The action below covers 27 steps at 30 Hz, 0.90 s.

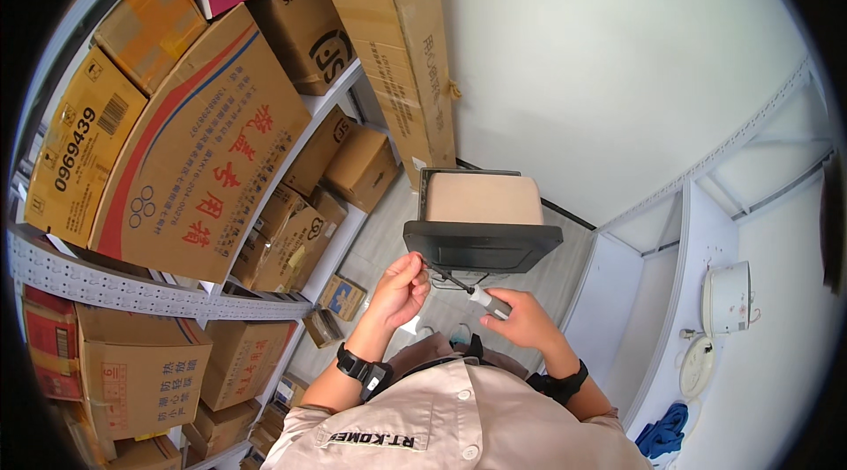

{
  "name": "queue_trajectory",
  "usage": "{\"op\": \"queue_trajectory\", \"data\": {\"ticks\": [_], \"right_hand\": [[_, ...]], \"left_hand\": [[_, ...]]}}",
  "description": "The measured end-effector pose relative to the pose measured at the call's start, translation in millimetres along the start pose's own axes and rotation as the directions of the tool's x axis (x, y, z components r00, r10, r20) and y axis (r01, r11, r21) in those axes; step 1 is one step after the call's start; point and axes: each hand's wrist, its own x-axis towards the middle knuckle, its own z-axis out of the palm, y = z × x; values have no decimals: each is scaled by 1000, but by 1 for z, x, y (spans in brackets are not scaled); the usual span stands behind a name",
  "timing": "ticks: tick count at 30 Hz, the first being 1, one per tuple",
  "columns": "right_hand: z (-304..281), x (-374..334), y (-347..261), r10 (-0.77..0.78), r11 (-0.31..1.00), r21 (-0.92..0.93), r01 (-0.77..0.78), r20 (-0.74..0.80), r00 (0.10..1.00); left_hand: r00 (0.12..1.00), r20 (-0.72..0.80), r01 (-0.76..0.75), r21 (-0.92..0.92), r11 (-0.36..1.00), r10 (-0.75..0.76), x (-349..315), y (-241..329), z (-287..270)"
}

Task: The person assembles a small electronic device using a screwdriver. They open the device's casing, insert screws into the bottom, and tighten them to secure the components. The task is performed in a storage room with shelves and boxes.

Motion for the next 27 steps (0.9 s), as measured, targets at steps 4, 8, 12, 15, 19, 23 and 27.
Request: {"op": "queue_trajectory", "data": {"ticks": [4,8,12,15,19,23,27], "right_hand": [[-3,0,-6,62,998,-24,-62,11,998],[-11,0,-11,84,996,-46,-82,39,996],[-9,0,9,49,995,88,-52,40,998],[-13,2,14,-15,984,180,4,58,998],[-20,6,9,11,982,187,-25,79,997],[-23,6,3,-3,981,195,-13,80,997],[-11,5,14,-41,983,180,25,87,995]], "left_hand": [[1000,7,19,-12,1000,-19,5,-2,-4],[1000,-11,-7,68,998,8,4,2,10],[999,-10,-42,157,987,44,6,3,12],[998,-35,-41,153,987,47,9,3,14],[995,-82,-40,181,983,56,11,2,13],[977,-211,-12,159,987,45,16,-3,12],[947,-322,30,102,994,4,19,-12,-7]]}}
